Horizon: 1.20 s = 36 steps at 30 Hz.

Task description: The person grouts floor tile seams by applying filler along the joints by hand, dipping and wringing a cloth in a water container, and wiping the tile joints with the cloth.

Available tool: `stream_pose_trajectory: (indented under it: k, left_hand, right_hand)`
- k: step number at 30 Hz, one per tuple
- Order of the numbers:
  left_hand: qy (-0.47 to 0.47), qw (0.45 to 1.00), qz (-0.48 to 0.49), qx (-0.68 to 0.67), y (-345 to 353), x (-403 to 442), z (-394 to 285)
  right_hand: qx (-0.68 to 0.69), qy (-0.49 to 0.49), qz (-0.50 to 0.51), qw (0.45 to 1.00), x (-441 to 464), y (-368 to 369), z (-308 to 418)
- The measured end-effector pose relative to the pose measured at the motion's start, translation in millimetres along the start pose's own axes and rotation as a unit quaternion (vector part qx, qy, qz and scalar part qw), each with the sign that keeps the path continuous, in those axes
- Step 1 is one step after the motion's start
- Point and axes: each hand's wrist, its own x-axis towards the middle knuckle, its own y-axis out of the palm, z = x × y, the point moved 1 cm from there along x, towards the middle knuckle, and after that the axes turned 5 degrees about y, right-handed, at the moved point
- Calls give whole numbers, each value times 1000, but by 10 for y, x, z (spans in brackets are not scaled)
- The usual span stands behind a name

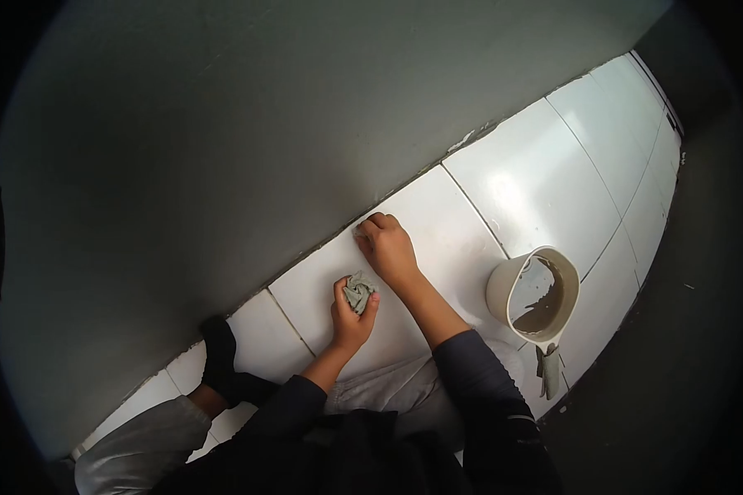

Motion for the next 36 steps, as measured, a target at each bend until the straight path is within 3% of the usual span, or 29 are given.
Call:
stream_pose_trajectory:
  k: [4,6,10,14,16,20,26,30,36]
  left_hand:
    - [2,1000,2,26,-33,3,-16]
    - [-5,1000,0,16,-15,7,-22]
    - [-23,1000,18,3,-1,-10,-3]
    - [-32,999,16,6,-53,1,-16]
    - [-16,1000,17,20,-31,4,-35]
    - [-34,999,14,-19,-19,-8,2]
    - [-16,999,14,24,-20,20,-70]
    - [-12,999,24,19,-21,5,-15]
    - [-11,999,28,29,-22,-2,-11]
  right_hand:
    - [0,133,-73,988,190,-240,-355]
    - [-29,120,-97,988,152,-194,-361]
    - [-18,-19,-7,1000,4,68,52]
    - [12,109,-82,991,196,-178,-353]
    - [-46,129,-97,986,216,-254,-390]
    - [-31,17,-34,999,78,2,-80]
    - [-16,124,-125,984,258,-200,-423]
    - [-37,44,-22,998,129,-49,-133]
    - [-13,164,-138,977,309,-328,-545]
